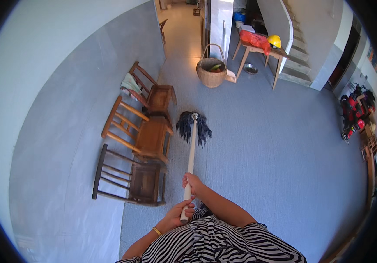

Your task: Mop the floors of the bedroom and kitchen area.

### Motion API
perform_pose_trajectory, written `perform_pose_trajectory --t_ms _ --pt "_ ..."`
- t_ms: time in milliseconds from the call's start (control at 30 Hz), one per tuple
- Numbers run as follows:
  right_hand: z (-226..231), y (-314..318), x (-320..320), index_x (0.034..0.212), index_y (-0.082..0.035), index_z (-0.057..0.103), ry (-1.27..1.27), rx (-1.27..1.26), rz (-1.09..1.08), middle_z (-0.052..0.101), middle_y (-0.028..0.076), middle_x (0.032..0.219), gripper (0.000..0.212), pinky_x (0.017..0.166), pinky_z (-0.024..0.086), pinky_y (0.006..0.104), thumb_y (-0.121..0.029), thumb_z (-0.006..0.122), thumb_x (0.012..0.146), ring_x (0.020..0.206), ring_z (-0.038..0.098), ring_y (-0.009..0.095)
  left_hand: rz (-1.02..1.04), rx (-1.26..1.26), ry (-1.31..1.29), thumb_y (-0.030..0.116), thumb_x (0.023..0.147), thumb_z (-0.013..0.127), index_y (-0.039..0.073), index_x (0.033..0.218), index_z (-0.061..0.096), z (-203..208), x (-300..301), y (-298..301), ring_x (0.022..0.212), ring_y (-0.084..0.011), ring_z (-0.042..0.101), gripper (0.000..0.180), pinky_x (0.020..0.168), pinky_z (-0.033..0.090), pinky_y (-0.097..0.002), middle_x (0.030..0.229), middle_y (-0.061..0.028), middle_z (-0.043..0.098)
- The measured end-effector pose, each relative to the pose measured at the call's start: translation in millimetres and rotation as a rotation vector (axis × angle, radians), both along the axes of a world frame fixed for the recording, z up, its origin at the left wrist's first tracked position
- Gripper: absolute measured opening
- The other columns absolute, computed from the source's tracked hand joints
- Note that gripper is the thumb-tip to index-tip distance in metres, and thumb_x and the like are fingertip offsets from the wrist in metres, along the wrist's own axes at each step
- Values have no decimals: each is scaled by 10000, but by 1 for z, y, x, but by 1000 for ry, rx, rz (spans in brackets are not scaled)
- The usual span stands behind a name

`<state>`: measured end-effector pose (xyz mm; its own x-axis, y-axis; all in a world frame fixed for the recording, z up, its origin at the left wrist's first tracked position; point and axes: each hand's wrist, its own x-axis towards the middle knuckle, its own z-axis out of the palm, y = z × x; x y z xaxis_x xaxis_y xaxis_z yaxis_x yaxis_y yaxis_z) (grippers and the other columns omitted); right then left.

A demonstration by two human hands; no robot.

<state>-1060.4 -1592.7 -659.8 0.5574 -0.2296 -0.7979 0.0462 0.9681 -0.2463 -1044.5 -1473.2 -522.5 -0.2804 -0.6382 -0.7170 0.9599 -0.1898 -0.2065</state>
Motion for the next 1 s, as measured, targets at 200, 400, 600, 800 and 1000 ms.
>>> perform_pose_trajectory --t_ms 200,400,600,800,1000 --pt "-4 -109 45 567 -51 385 71 64 61 356 11 466 164 328 314 211 -84 494 685 363 344 93 19 -31 9 61 781 401 58 1010 381 -13 36 -104 432 -60 284 230 357 285 -168 609 -13 349" --pt "-26 -183 93 564 -42 400 100 -26 115 373 9 474 158 325 324 209 -77 499 682 356 354 94 10 -14 -9 60 787 385 55 976 400 -32 86 -179 433 -58 291 190 361 281 -163 590 -13 353" --pt "-48 -277 163 579 -58 405 22 -20 87 379 5 478 149 320 314 206 -85 477 706 367 348 88 -5 -44 -24 65 783 395 59 961 409 -49 159 -276 457 -67 312 178 383 295 -171 593 -10 365" --pt "-57 -373 254 572 -93 365 -24 70 68 348 -19 472 185 329 297 186 -106 477 720 373 323 58 -32 -94 21 66 770 425 79 930 407 -66 252 -363 458 -80 334 161 381 306 -181 602 -24 380" --pt "-57 -425 323 575 -89 358 -18 59 79 337 -24 468 178 329 294 185 -94 471 712 368 316 52 -61 -82 4 68 758 446 70 917 400 -71 324 -418 444 -87 340 166 370 309 -191 613 -36 394"
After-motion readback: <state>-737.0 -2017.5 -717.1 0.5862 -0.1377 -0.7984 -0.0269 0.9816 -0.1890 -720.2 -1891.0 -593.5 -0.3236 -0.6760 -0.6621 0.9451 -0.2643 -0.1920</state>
